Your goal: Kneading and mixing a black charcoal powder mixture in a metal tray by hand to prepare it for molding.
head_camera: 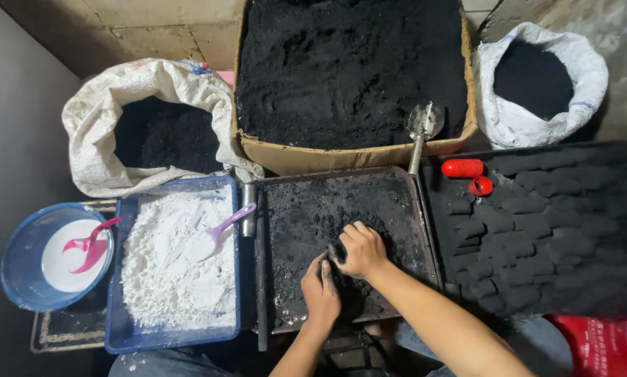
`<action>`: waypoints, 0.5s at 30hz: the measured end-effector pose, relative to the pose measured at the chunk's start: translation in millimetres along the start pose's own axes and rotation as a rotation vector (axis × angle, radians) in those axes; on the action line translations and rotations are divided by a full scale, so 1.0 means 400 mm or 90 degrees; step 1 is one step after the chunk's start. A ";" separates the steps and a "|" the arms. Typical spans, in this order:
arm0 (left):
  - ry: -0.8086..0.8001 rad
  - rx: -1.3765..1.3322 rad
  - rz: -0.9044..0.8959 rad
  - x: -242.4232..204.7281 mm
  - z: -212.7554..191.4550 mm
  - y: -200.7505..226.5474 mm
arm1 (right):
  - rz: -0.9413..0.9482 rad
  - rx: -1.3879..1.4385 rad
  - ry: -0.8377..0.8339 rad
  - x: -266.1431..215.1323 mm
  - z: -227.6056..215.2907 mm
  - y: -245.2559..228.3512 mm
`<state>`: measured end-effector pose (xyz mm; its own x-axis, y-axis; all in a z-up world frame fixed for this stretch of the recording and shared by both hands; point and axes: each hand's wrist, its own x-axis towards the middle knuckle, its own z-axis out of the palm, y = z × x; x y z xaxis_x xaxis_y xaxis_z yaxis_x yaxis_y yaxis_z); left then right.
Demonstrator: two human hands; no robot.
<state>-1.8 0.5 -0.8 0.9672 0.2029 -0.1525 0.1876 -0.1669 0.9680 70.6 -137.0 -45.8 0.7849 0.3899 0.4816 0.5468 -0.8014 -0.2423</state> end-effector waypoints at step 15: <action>0.023 0.077 0.046 0.003 0.018 -0.064 | 0.019 -0.010 0.001 0.021 0.044 0.041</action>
<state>-4.1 -1.9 -27.1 0.9726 0.2206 -0.0734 0.1386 -0.2968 0.9448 91.1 -138.8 -60.6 0.8008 0.3646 0.4751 0.5179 -0.8199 -0.2438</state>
